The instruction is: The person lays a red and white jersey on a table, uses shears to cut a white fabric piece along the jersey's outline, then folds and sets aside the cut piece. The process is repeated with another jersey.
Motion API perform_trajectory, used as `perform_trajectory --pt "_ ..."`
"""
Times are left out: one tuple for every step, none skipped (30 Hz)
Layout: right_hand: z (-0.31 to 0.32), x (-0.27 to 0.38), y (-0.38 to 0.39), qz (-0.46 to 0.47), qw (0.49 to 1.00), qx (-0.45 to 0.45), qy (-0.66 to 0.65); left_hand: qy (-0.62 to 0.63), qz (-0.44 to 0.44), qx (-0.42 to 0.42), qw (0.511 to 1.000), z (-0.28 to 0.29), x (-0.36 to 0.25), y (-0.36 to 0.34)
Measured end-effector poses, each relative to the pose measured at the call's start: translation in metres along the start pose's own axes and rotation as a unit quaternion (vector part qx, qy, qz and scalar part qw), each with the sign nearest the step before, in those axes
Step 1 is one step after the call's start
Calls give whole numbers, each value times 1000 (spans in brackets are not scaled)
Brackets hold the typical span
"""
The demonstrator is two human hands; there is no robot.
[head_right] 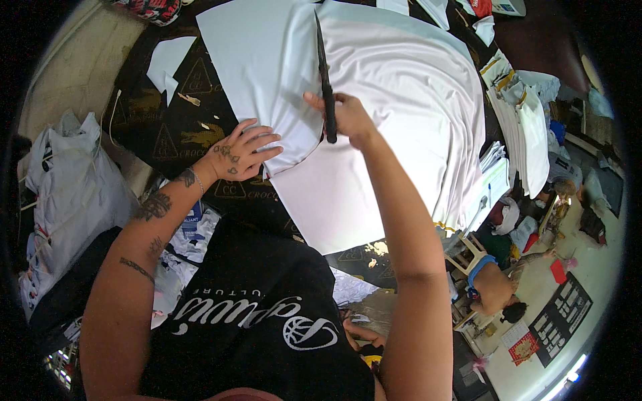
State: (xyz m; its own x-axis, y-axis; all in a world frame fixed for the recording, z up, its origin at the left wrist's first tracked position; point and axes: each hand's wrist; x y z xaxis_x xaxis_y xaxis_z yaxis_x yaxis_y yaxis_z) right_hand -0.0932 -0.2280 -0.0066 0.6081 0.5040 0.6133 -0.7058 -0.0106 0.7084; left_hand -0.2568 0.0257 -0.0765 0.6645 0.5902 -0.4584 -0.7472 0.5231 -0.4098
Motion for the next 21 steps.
perform_trajectory --pt "2 8 -6 11 999 25 -27 7 -2 9 1000 0 0 1" --pt "3 15 -13 15 997 54 -50 12 -1 10 1000 0 1 1" --pt "4 22 -21 39 992 80 -85 12 1 12 1000 1 3 3" --pt "4 29 -31 37 994 67 -82 8 -4 2 1000 1 4 5" --pt "4 33 -39 21 998 50 -28 4 -6 -5 1000 1 5 8" --pt "5 36 -46 36 998 43 2 1 -11 5 1000 0 6 10" --pt "4 39 -51 34 998 17 43 2 6 -2 1000 -1 7 12" --pt "6 41 -54 17 998 31 52 6 24 8 1000 -3 6 13" --pt "6 43 -53 12 998 25 57 7 43 16 999 -5 4 13" --pt "9 41 -46 39 997 32 52 9 43 -42 998 -5 1 12" --pt "12 39 -36 55 997 36 50 -7 76 -34 996 -4 -4 9" --pt "15 37 -22 68 991 12 115 -23 114 -40 992 1 -9 6" --pt "20 30 -2 109 981 -34 158 -37 156 -45 986 9 -14 2" --pt "23 14 24 204 954 -92 199 -94 216 -89 968 18 -21 -5" --pt "38 -1 54 160 960 -59 224 -103 317 -52 941 33 -26 -10" --pt "40 -26 85 286 898 -130 307 -108 456 51 882 50 -30 -14" --pt "51 -54 120 238 908 -106 329 -115 559 102 815 71 -33 -18" --pt "51 -88 154 201 952 -99 207 -130 531 190 815 95 -35 -16" --pt "59 -123 188 185 959 -99 192 -87 558 275 778 109 -31 -21" --pt "61 -158 217 167 973 -99 129 -70 555 217 800 120 -28 -24" --pt "64 -191 243 135 968 -124 172 -98 569 172 798 125 -21 -29"
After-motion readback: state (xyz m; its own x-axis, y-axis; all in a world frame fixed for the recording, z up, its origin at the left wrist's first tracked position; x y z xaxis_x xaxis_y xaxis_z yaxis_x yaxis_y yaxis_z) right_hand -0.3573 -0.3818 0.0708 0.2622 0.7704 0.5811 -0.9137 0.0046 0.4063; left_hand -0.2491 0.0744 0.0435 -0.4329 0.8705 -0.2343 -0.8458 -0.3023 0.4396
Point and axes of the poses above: each hand's wrist, its own y-axis away from the middle knuckle, its own z-axis out of the back of the hand, x = y × z, and after that the axes turned 14 degrees about -x, right-handed
